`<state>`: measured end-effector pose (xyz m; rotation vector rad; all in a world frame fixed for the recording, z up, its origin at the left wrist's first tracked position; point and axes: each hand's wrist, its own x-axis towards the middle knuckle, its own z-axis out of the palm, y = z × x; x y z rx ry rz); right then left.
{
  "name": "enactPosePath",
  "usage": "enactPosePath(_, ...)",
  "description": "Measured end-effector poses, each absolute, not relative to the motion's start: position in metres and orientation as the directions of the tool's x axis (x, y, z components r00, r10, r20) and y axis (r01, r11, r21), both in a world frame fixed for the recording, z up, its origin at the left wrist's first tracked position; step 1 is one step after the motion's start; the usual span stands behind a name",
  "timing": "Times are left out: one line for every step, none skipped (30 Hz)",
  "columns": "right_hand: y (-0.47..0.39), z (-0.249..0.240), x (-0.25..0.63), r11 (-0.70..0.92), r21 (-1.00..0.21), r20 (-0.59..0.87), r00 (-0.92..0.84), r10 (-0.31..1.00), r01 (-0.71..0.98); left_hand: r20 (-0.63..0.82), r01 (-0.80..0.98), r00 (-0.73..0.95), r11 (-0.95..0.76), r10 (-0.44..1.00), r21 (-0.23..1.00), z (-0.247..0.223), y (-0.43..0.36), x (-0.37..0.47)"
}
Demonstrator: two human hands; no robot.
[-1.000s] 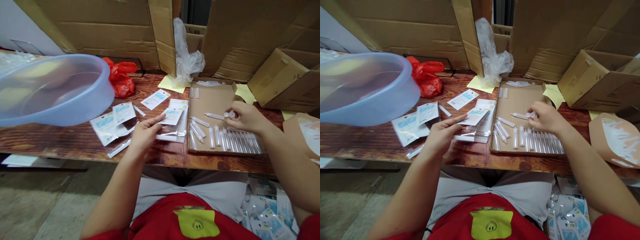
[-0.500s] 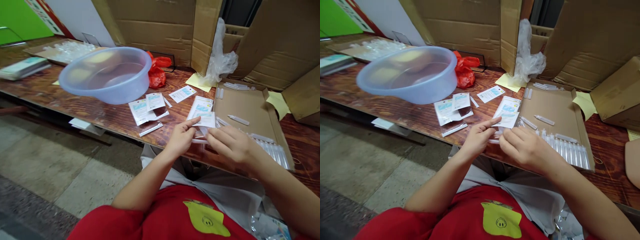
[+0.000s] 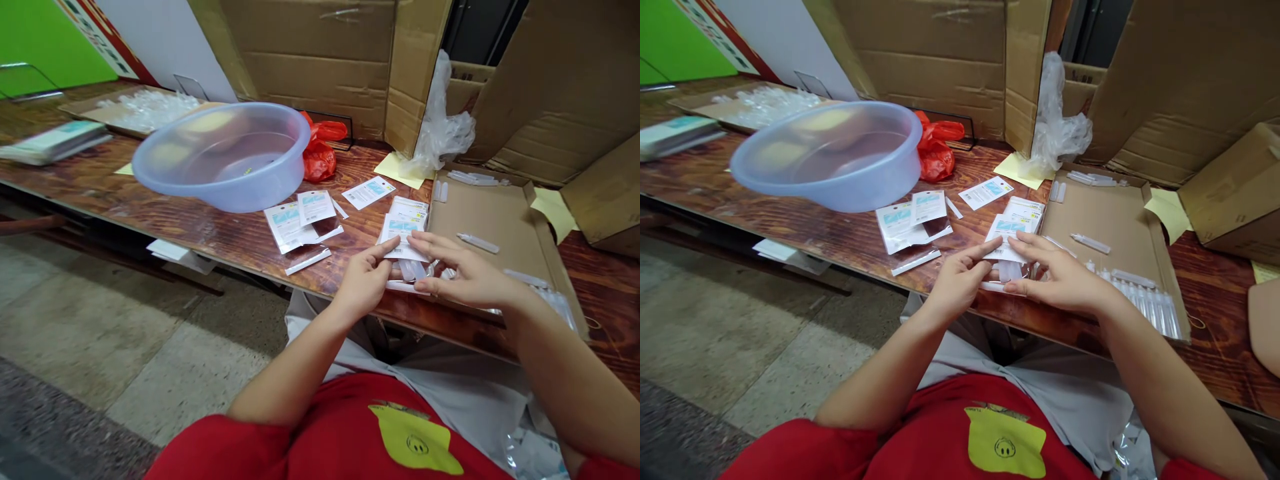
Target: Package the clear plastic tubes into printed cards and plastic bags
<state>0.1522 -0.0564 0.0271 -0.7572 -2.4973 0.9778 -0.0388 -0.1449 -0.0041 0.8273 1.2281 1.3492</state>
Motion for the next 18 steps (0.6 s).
enactPosePath(-0.057,0.024,0.147,0.574,-0.745,0.125,-0.774,0.62,0.339,-0.127,-0.233,-0.17,0.085,0.977,0.969,-0.005,-0.146,-0.038)
enactPosePath(-0.057,0.021,0.141,0.516,-0.796,0.128,-0.746,0.654,0.316,-0.081,-0.211,-0.162,0.046,0.983,0.976,-0.007,-0.147,-0.038)
enactPosePath(-0.058,0.017,0.134,0.447,-0.851,0.134,-0.709,0.693,0.276,-0.035,-0.193,-0.151,0.005,0.988,0.981,-0.008,-0.149,-0.037)
enactPosePath(-0.059,0.013,0.128,0.369,-0.903,0.139,-0.664,0.735,0.22,0.005,-0.182,-0.134,-0.029,0.991,0.983,-0.01,-0.151,-0.036)
enactPosePath(-0.06,0.009,0.123,0.289,-0.945,0.139,-0.612,0.778,0.152,0.033,-0.175,-0.108,-0.052,0.994,0.983,-0.011,-0.153,-0.036)
enactPosePath(-0.061,0.006,0.119,0.214,-0.973,0.132,-0.559,0.818,0.084,0.055,-0.169,-0.075,-0.067,0.996,0.983,-0.01,-0.156,-0.036)
enactPosePath(-0.063,0.004,0.116,0.155,-0.988,0.122,-0.513,0.85,0.022,0.074,-0.146,-0.03,-0.078,0.997,0.986,-0.008,-0.158,-0.037)
enactPosePath(-0.065,0.003,0.117,0.121,-0.992,0.118,-0.477,0.871,-0.024,0.096,-0.096,0.029,-0.093,0.995,0.991,-0.005,-0.161,-0.041)
enactPosePath(-0.068,0.005,0.12,0.12,-0.992,0.129,-0.446,0.886,-0.05,0.12,-0.018,0.095,-0.119,0.988,0.993,0.0,-0.162,-0.048)
enactPosePath(-0.071,0.007,0.128,0.153,-0.987,0.161,-0.413,0.896,-0.052,0.136,0.084,0.166,-0.151,0.977,0.985,0.007,-0.161,-0.057)
enactPosePath(-0.074,0.011,0.139,0.217,-0.976,0.214,-0.37,0.904,-0.034,0.135,0.201,0.24,-0.185,0.961,0.962,0.014,-0.159,-0.07)
enactPosePath(-0.075,0.016,0.155,0.301,-0.954,0.285,-0.311,0.907,0.002,0.138,0.323,0.259,-0.22,0.956,0.92,0.021,-0.154,-0.085)
enactPosePath(-0.075,0.02,0.175,0.391,-0.918,0.368,-0.23,0.901,0.062,0.152,0.457,0.22,-0.24,0.963,0.856,0.028,-0.147,-0.102)
enactPosePath(-0.074,0.023,0.199,0.465,-0.875,0.45,-0.126,0.884,0.136,0.194,0.604,0.143,-0.24,0.971,0.76,0.033,-0.137,-0.12)
enactPosePath(-0.07,0.024,0.226,0.513,-0.829,0.524,-0.009,0.851,0.224,0.233,0.76,0.08,-0.21,0.969,0.615,0.036,-0.127,-0.138)
enactPosePath(-0.065,0.023,0.255,0.518,-0.784,0.584,0.121,0.803,0.342,0.229,0.879,0.044,-0.147,0.972,0.453,0.037,-0.115,-0.155)
enactPosePath(-0.058,0.02,0.286,0.468,-0.74,0.621,0.223,0.752,0.483,0.182,0.944,0.042,-0.098,0.982,0.314,0.035,-0.104,-0.17)
enactPosePath(-0.051,0.014,0.315,0.391,-0.715,0.633,0.298,0.715,0.58,0.106,0.976,0.045,-0.067,0.993,0.206,0.032,-0.093,-0.182)
